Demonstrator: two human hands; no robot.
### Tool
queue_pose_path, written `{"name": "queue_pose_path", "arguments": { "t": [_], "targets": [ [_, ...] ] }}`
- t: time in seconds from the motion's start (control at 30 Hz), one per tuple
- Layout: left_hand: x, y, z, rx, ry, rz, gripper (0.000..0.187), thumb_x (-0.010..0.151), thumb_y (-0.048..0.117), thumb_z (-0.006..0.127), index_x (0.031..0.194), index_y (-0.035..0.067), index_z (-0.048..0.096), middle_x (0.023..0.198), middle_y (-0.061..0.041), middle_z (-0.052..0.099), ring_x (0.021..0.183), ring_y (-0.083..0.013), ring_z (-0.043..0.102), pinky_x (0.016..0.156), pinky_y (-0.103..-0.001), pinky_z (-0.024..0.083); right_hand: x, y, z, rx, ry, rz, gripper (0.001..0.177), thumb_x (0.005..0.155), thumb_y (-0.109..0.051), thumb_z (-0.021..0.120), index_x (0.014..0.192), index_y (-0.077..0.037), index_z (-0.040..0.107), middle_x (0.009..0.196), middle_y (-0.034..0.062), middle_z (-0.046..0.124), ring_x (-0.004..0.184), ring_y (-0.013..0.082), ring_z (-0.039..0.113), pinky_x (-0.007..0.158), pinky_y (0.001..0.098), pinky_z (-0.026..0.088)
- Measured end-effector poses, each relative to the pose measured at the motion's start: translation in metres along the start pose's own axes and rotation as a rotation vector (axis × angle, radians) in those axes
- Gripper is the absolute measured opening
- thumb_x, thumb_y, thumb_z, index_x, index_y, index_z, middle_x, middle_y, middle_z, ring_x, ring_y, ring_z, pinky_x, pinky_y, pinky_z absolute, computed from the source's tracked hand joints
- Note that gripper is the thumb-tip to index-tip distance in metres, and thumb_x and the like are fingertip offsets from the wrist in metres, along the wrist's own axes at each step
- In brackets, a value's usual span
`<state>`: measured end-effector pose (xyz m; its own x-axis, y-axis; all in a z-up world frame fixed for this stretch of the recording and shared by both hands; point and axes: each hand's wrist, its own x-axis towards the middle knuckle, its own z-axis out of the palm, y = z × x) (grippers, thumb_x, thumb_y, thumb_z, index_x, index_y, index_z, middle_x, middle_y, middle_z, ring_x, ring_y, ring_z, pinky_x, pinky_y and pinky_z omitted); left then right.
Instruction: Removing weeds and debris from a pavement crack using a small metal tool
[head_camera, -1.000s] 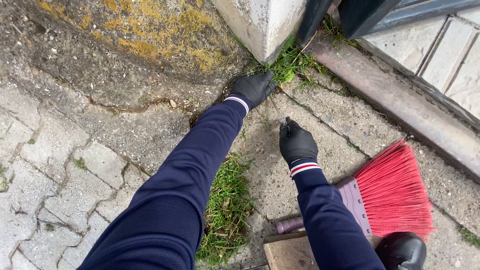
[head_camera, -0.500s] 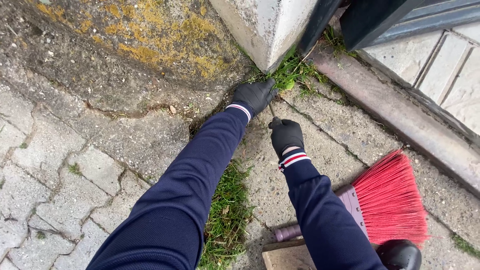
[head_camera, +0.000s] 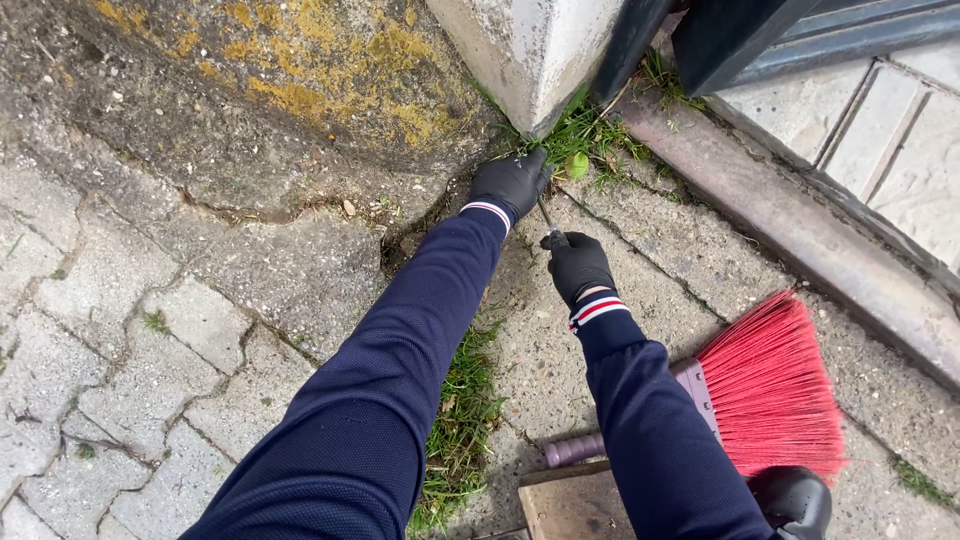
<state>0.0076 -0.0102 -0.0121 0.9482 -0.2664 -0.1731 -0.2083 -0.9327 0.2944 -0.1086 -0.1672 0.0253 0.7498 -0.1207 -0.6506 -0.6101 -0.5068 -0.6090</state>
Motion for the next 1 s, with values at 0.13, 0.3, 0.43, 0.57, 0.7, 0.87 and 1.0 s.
{"name": "queue_pose_path", "arguments": {
  "t": [0.13, 0.3, 0.43, 0.57, 0.7, 0.87, 1.0],
  "targets": [
    [-0.020, 0.013, -0.007, 0.043, -0.020, -0.017, 0.048, 0.108, 0.043, 0.032, 0.147, 0.018, 0.044, 0.095, -0.014, 0.078, 0.099, -0.0321, 0.076, 0.089, -0.055, 0.059, -0.033, 0.024, 0.004, 0.078, 0.031, -0.006, 0.032, 0.102, -0.039, 0.055, 0.112, -0.019, 0.078, 0.075, 0.0047, 0.074, 0.091, 0.0216, 0.074, 0.089, 0.0370, 0.056],
    [-0.015, 0.016, -0.005, 0.031, -0.070, -0.171, 0.055, 0.107, 0.052, 0.028, 0.149, 0.019, 0.043, 0.093, -0.015, 0.077, 0.099, -0.0345, 0.076, 0.087, -0.056, 0.058, -0.029, 0.092, -0.008, 0.118, 0.072, 0.068, 0.033, 0.102, -0.042, 0.057, 0.116, -0.020, 0.077, 0.081, 0.0095, 0.076, 0.095, 0.0258, 0.073, 0.094, 0.0420, 0.054],
    [-0.012, 0.025, -0.012, -0.007, -0.059, -0.270, 0.055, 0.105, 0.054, 0.030, 0.148, 0.024, 0.047, 0.096, -0.015, 0.077, 0.099, -0.0355, 0.076, 0.084, -0.057, 0.060, -0.020, 0.120, -0.015, 0.225, 0.106, 0.056, 0.029, 0.103, -0.038, 0.058, 0.113, -0.021, 0.080, 0.076, 0.0073, 0.071, 0.079, 0.0205, 0.069, 0.082, 0.0369, 0.054],
    [-0.029, 0.042, -0.026, 0.069, 0.026, -0.194, 0.051, 0.103, 0.046, 0.044, 0.145, 0.017, 0.046, 0.105, -0.018, 0.072, 0.098, -0.0387, 0.074, 0.076, -0.061, 0.060, -0.007, 0.124, -0.008, 0.532, 0.073, 0.120, 0.028, 0.100, -0.033, 0.067, 0.112, -0.009, 0.076, 0.088, 0.0091, 0.072, 0.078, 0.0136, 0.065, 0.072, 0.0267, 0.056],
    [-0.063, 0.031, -0.017, 0.678, 0.518, 0.464, 0.057, 0.097, 0.027, 0.046, 0.152, 0.012, 0.041, 0.145, -0.011, 0.050, 0.120, -0.0321, 0.054, 0.091, -0.048, 0.050, -0.015, 0.119, -0.012, 0.689, 0.071, 0.150, 0.029, 0.098, -0.030, 0.072, 0.113, -0.005, 0.072, 0.091, 0.0097, 0.071, 0.075, 0.0132, 0.065, 0.065, 0.0220, 0.057],
    [-0.042, 0.004, 0.025, 0.707, 0.418, 0.966, 0.046, 0.101, 0.018, 0.038, 0.143, 0.007, 0.053, 0.149, -0.019, 0.052, 0.141, -0.0458, 0.044, 0.119, -0.066, 0.030, -0.012, 0.125, -0.008, 0.744, 0.072, 0.148, 0.025, 0.098, -0.028, 0.075, 0.111, -0.007, 0.070, 0.088, 0.0073, 0.067, 0.077, 0.0118, 0.062, 0.074, 0.0278, 0.058],
    [-0.012, -0.017, 0.026, 0.760, 0.310, 0.950, 0.041, 0.104, 0.018, 0.036, 0.142, 0.014, 0.051, 0.144, -0.021, 0.056, 0.137, -0.0523, 0.046, 0.117, -0.072, 0.026, -0.005, 0.128, -0.004, 0.750, 0.086, 0.110, 0.021, 0.099, -0.024, 0.073, 0.109, -0.006, 0.070, 0.082, 0.0044, 0.064, 0.076, 0.0098, 0.064, 0.070, 0.0245, 0.058]
  ]
}}
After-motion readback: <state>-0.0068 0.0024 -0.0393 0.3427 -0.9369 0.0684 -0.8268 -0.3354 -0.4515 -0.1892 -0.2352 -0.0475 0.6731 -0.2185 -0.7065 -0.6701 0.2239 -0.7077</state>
